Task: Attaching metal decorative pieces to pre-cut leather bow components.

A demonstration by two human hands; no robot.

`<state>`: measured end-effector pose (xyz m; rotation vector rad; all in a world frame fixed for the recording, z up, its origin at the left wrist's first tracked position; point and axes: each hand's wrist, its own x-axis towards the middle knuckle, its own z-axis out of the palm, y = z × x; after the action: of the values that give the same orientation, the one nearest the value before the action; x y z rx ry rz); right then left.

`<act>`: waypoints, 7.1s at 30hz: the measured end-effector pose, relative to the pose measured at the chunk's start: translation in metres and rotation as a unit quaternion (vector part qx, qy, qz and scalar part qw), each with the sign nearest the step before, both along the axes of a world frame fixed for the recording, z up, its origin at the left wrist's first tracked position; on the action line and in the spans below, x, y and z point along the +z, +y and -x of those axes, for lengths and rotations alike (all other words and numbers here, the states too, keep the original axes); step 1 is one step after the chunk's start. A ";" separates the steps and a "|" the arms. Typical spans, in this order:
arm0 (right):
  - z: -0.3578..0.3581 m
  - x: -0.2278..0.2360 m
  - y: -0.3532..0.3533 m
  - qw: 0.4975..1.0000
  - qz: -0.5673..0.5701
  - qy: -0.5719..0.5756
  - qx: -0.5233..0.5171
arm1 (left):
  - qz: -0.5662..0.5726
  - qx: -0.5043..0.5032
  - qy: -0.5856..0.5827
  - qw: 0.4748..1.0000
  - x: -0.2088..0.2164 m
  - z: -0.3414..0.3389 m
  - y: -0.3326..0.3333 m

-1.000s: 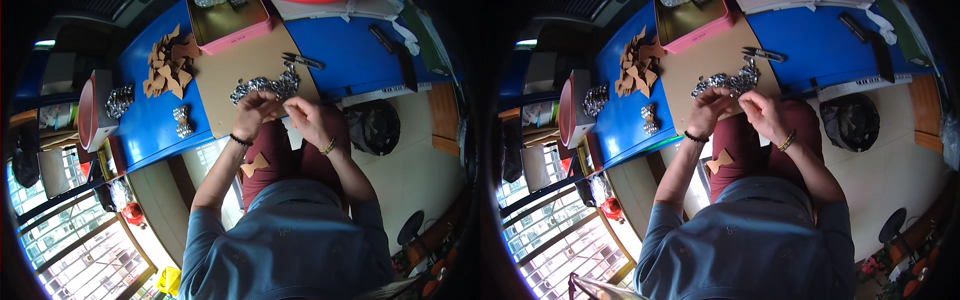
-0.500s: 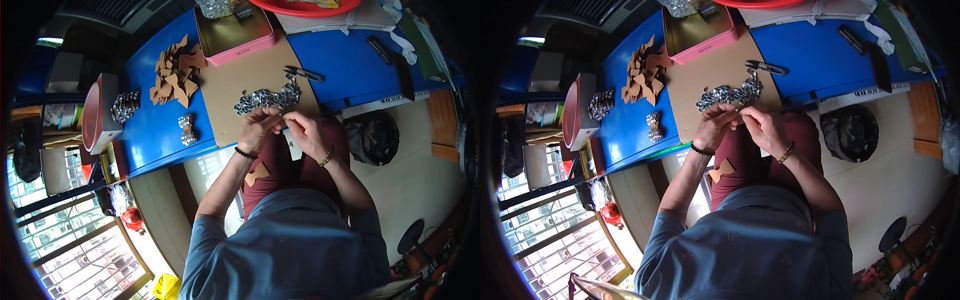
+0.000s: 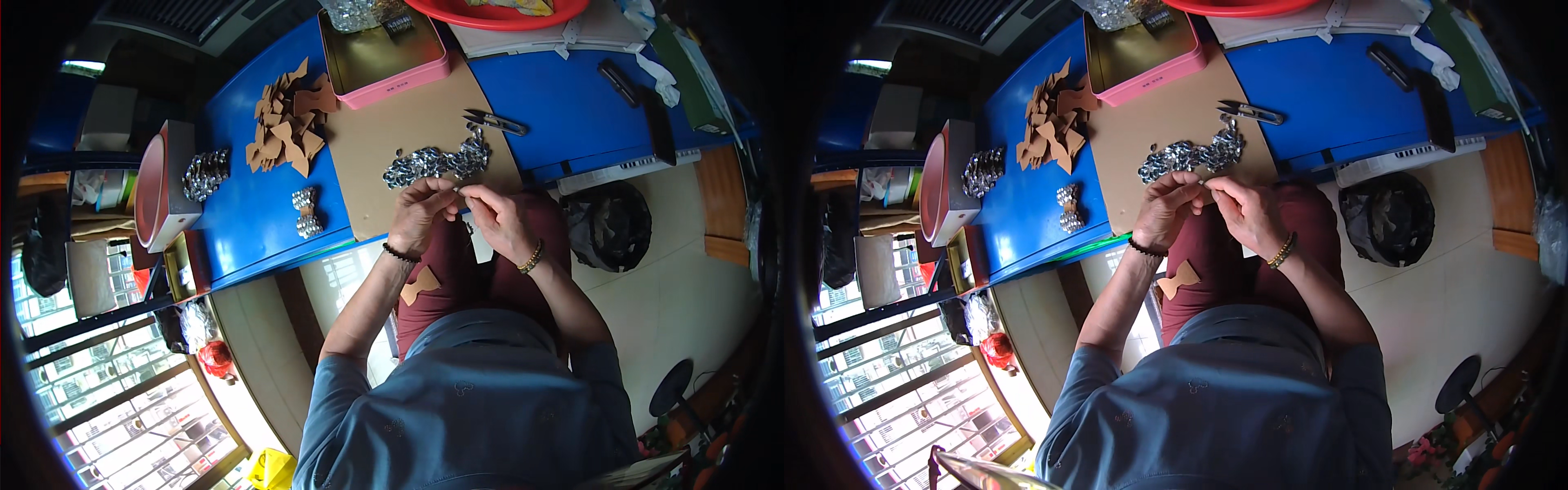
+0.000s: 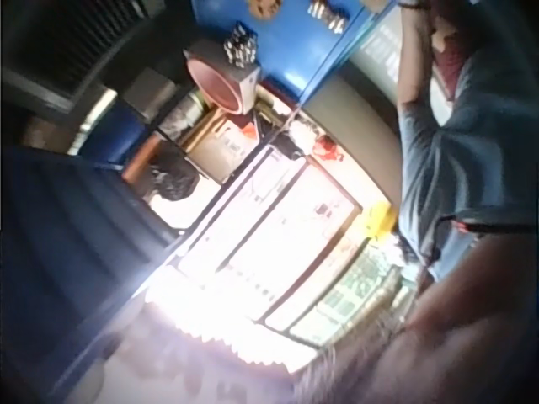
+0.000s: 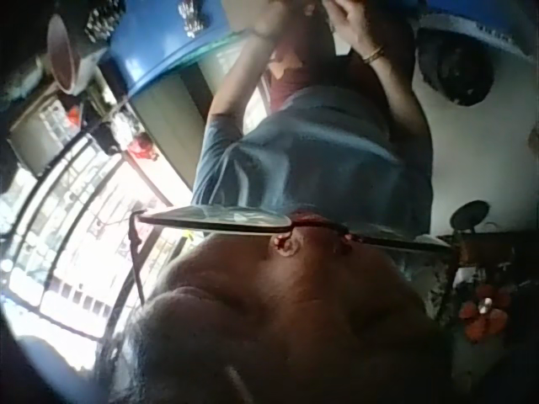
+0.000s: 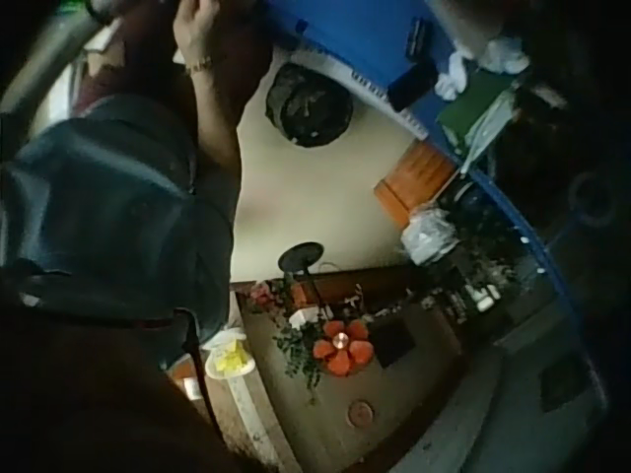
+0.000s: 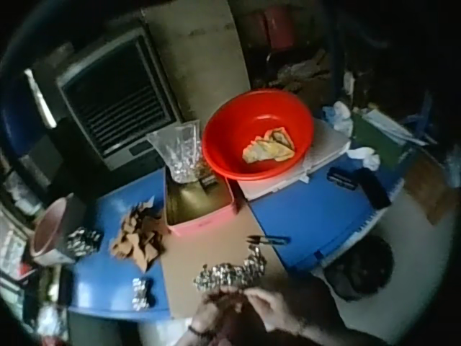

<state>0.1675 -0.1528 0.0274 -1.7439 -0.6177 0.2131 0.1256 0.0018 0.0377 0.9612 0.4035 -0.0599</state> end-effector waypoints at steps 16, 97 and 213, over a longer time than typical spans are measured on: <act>0.001 0.006 -0.004 0.954 -0.064 0.286 0.060 | -0.106 -0.062 -0.011 0.992 0.004 0.010 -0.014; 0.112 0.036 -0.085 0.994 0.014 -0.108 -0.005 | -0.184 0.018 -0.045 0.982 0.020 0.145 -0.055; 0.071 -0.032 -0.081 0.987 0.062 0.148 0.007 | -0.032 -0.145 0.031 0.988 -0.035 0.100 -0.045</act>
<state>0.0963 -0.2337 -0.0046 -1.7833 -0.4057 0.5194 0.0256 -0.0436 0.0026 1.0781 0.3227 -0.3431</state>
